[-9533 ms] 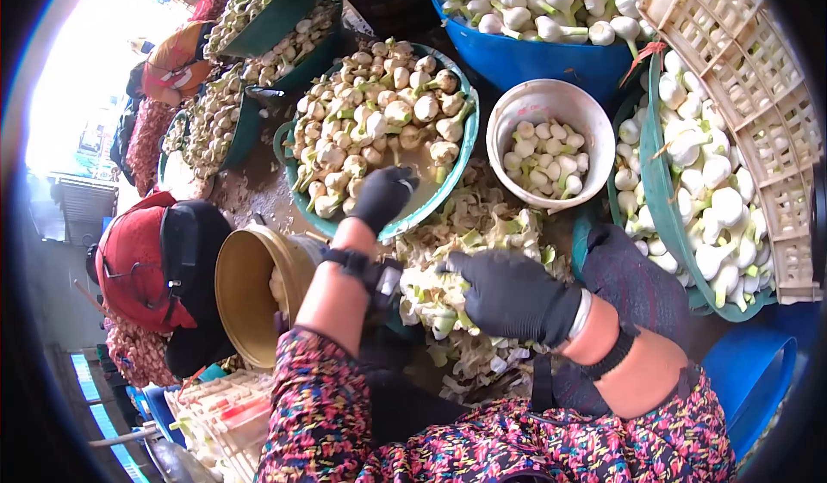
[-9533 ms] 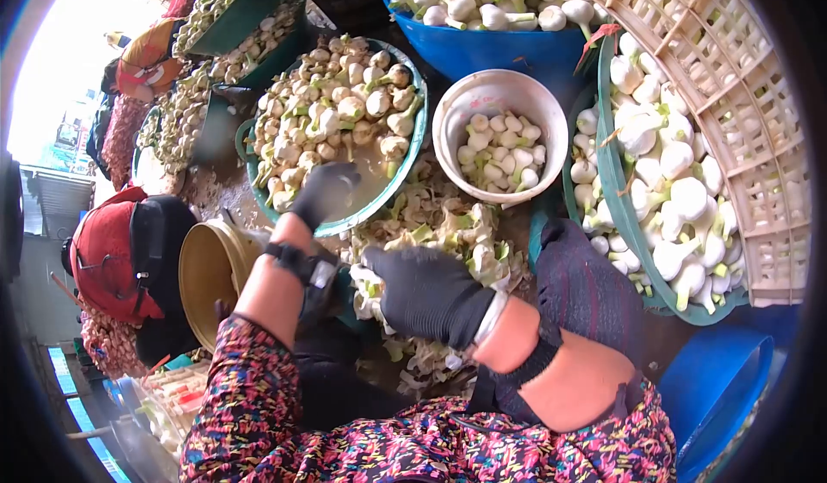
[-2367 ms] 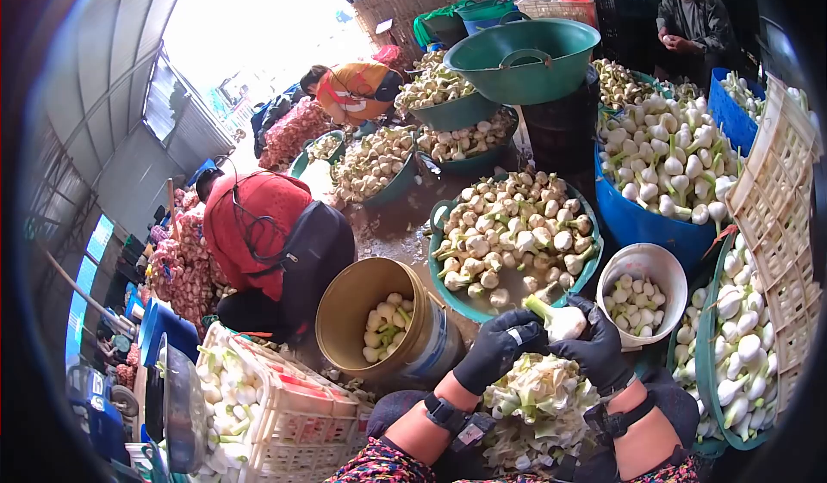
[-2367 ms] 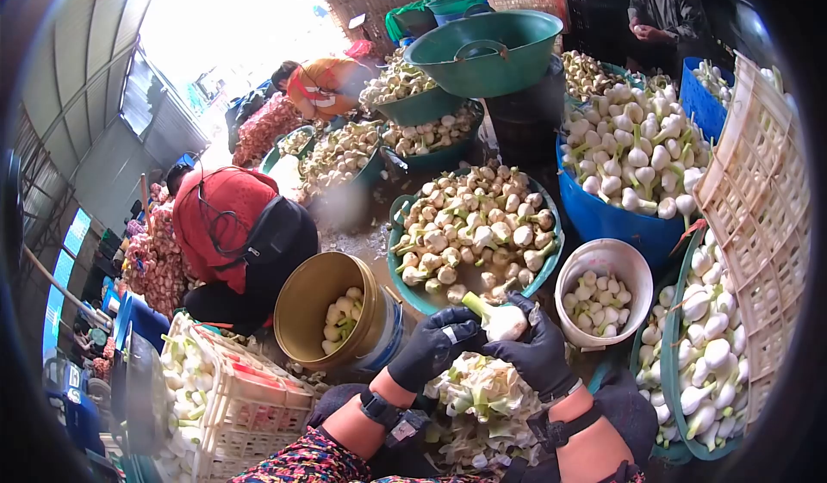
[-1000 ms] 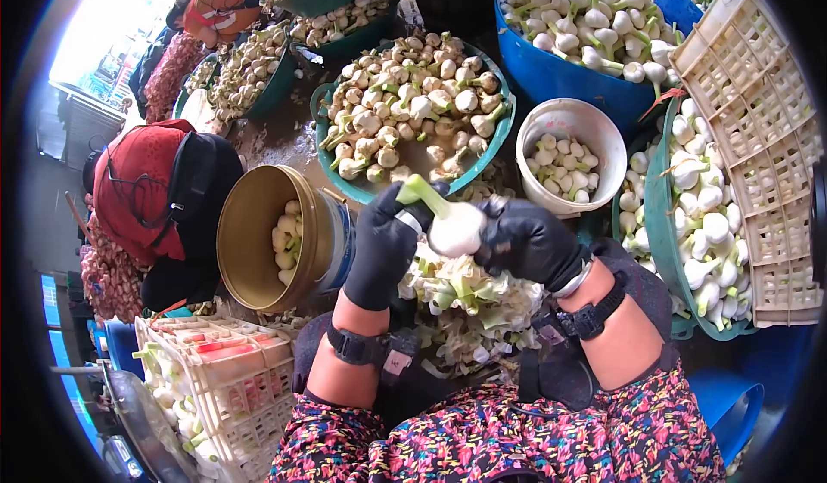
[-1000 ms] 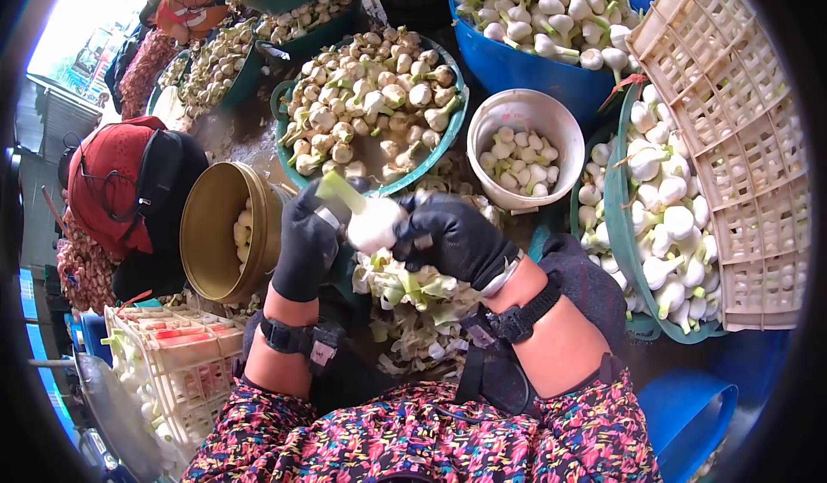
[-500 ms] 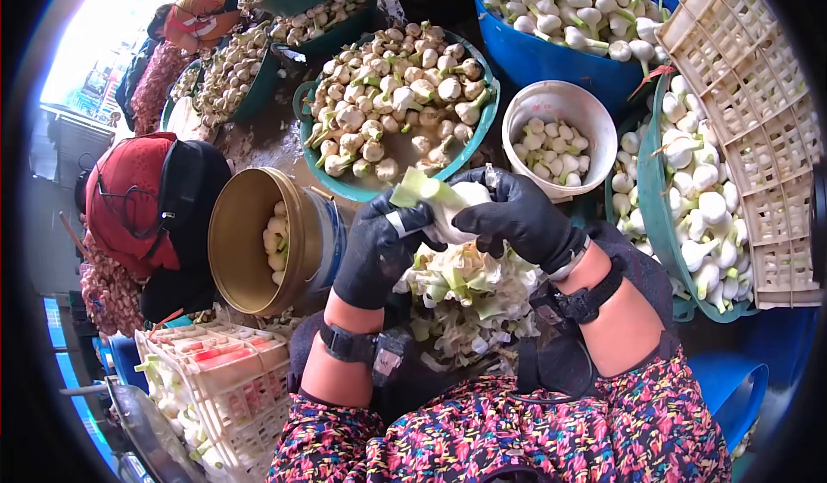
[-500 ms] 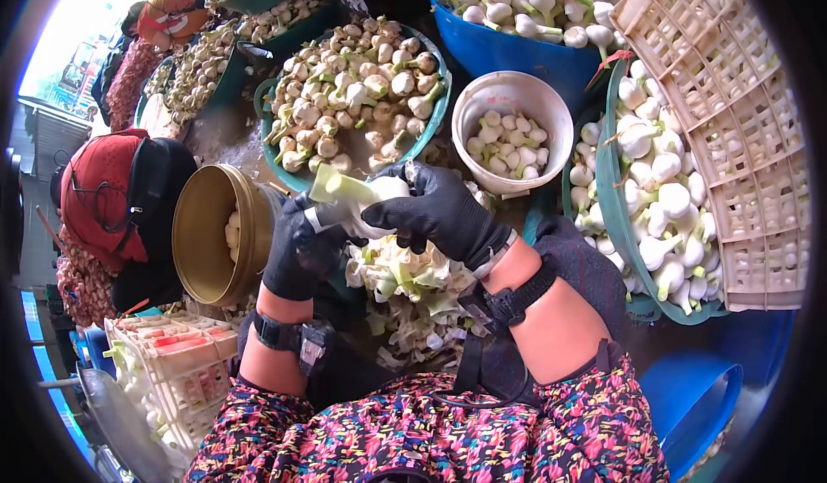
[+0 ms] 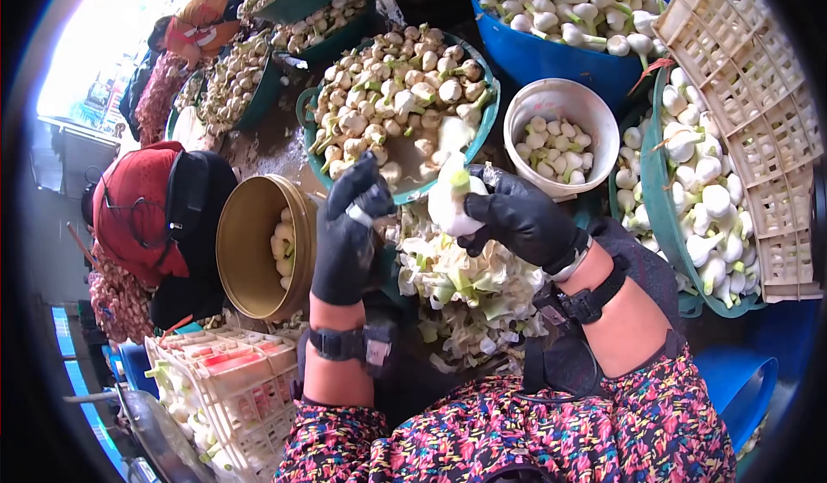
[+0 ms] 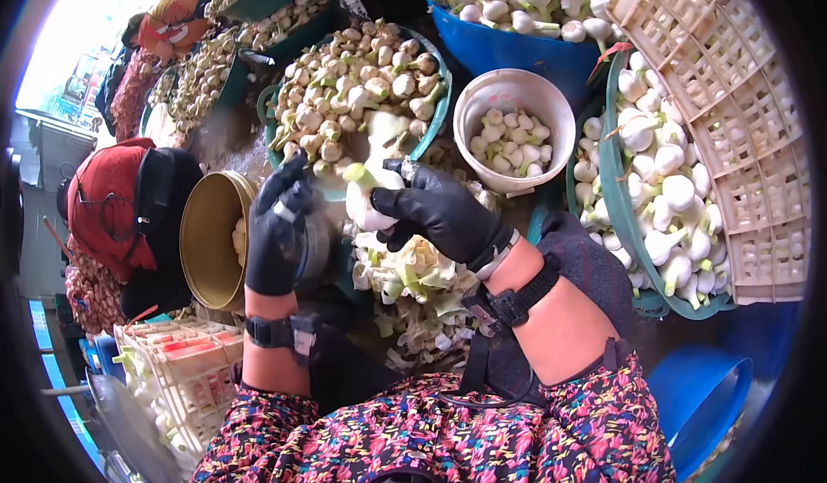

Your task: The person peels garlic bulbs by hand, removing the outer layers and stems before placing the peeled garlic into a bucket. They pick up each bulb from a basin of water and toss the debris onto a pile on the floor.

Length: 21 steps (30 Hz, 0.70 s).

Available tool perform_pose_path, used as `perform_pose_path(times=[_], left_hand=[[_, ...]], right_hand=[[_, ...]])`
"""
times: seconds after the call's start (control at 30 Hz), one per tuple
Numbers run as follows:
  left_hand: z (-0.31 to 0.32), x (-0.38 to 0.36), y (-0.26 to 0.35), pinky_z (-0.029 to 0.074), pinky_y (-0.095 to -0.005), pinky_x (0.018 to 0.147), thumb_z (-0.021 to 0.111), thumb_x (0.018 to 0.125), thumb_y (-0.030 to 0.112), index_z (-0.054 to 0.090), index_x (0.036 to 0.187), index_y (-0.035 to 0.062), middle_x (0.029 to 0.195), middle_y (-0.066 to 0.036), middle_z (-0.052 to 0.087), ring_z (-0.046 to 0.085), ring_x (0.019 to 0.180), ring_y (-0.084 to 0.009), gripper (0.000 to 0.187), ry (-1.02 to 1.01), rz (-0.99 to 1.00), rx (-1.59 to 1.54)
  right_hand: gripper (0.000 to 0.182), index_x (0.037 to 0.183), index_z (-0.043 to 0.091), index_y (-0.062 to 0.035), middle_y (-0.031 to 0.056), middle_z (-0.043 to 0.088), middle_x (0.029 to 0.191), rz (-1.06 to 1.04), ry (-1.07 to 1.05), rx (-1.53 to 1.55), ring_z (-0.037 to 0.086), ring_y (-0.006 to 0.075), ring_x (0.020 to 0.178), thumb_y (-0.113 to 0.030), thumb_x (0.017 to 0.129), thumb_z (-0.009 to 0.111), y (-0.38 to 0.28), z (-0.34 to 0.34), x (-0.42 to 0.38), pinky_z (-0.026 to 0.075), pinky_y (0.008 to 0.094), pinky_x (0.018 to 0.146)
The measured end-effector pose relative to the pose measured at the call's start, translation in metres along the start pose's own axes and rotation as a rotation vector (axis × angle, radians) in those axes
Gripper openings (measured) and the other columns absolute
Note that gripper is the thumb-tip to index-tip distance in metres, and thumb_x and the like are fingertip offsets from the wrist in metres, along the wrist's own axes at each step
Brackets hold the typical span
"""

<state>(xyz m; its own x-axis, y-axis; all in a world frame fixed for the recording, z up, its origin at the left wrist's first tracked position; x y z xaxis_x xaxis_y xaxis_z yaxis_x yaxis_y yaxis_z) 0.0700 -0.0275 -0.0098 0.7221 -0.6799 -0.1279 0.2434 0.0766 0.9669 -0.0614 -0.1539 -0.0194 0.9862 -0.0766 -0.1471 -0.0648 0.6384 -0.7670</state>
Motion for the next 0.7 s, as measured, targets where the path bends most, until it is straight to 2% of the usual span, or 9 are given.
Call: perform_pose_path(times=[0.1,0.23,0.33,0.4,0.47,0.53,0.6,0.67,0.7], left_hand=[[0.042,-0.021,0.001,0.045,-0.0248,0.082,0.068,0.070,-0.005,0.047,0.129,0.0065,0.100,-0.004,0.052,0.052,0.089,-0.0116,0.064,-0.135,-0.062,0.029],[0.057,-0.024,0.020,0.045,-0.0267,0.081,0.070,0.071,-0.002,0.059,0.112,0.0032,0.107,-0.007,0.058,0.054,0.094,-0.0148,0.043,-0.230,0.414,0.686],[0.044,-0.020,0.015,0.045,-0.0275,0.080,0.068,0.074,0.001,0.062,0.102,0.0023,0.104,-0.010,0.061,0.055,0.095,-0.0157,0.029,-0.191,0.296,0.433],[0.047,-0.021,0.010,0.045,-0.0275,0.080,0.065,0.075,0.001,0.060,0.101,0.0008,0.097,-0.010,0.062,0.055,0.092,-0.0143,0.026,-0.198,0.183,0.417],[0.029,-0.014,-0.015,0.045,-0.0259,0.079,0.058,0.079,0.000,0.059,0.100,-0.0004,0.096,-0.007,0.063,0.057,0.086,-0.0132,0.021,-0.190,-0.016,-0.045],[0.018,-0.012,-0.006,0.045,-0.0250,0.079,0.057,0.081,0.003,0.059,0.100,-0.0009,0.097,-0.008,0.063,0.057,0.088,-0.0127,0.020,-0.041,0.033,0.086],[0.018,-0.011,0.010,0.044,-0.0252,0.081,0.057,0.081,0.004,0.059,0.101,-0.0011,0.099,-0.008,0.063,0.057,0.088,-0.0133,0.021,-0.058,0.156,0.153],[0.019,-0.012,0.001,0.044,-0.0269,0.084,0.057,0.081,0.004,0.059,0.103,-0.0017,0.101,-0.008,0.063,0.058,0.090,-0.0149,0.023,-0.044,-0.045,-0.143],[0.015,-0.013,-0.001,0.044,-0.0291,0.087,0.056,0.081,0.003,0.059,0.104,-0.0027,0.105,-0.009,0.063,0.058,0.095,-0.0174,0.024,-0.086,0.017,-0.026]], right_hand=[[0.056,0.131,0.033,0.0036,0.0075,0.060,0.091,-0.139,0.201,-0.193,0.057,0.0080,0.074,-0.012,0.085,0.060,0.006,-0.011,0.005,0.049,0.0227,0.064],[0.056,0.131,0.033,0.0042,0.0064,0.057,0.094,-0.291,0.189,-0.417,0.056,0.0085,0.078,-0.008,0.084,0.061,0.005,-0.007,0.004,0.049,0.0237,0.069],[0.035,0.116,0.044,0.0002,0.0033,0.056,0.091,-0.276,0.317,-0.233,0.055,0.0078,0.085,-0.007,0.085,0.058,-0.009,-0.020,0.003,0.047,0.0224,0.074],[0.028,0.114,0.048,0.0000,0.0025,0.054,0.095,-0.283,0.293,0.287,0.053,0.0105,0.087,-0.003,0.086,0.051,-0.003,-0.025,0.012,0.045,0.0249,0.079],[0.024,0.104,0.053,-0.0016,0.0055,0.056,0.089,-0.457,0.393,0.212,0.057,0.0131,0.079,0.003,0.082,0.044,-0.025,-0.028,0.006,0.050,0.0281,0.075],[0.021,0.100,0.054,-0.0013,0.0057,0.057,0.086,-0.345,0.171,0.209,0.058,0.0135,0.075,0.001,0.081,0.046,-0.038,-0.014,-0.001,0.052,0.0310,0.070],[0.015,0.095,0.060,0.0018,0.0070,0.063,0.078,-0.039,0.114,-0.264,0.062,0.0141,0.070,-0.007,0.083,0.055,-0.019,-0.008,-0.003,0.053,0.0285,0.069],[0.019,0.098,0.060,-0.0007,0.0062,0.063,0.083,0.095,0.241,-0.726,0.062,0.0134,0.074,-0.012,0.083,0.059,-0.004,-0.026,0.001,0.053,0.0271,0.070],[0.023,0.100,0.059,-0.0021,0.0068,0.063,0.085,0.135,0.202,-0.470,0.062,0.0136,0.077,-0.018,0.083,0.061,0.001,-0.027,-0.001,0.053,0.0274,0.069]])
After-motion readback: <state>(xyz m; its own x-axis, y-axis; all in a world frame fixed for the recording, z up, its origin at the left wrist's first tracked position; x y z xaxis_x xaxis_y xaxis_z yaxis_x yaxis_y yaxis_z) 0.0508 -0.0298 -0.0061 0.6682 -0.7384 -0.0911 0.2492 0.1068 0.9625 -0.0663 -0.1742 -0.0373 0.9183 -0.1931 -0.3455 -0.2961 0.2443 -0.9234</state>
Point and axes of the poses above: each hand's wrist, its own x-axis towards the middle knuckle, its own z-axis out of the palm, y = z × x, the point moved 7 cm from there along x, towards the middle knuckle
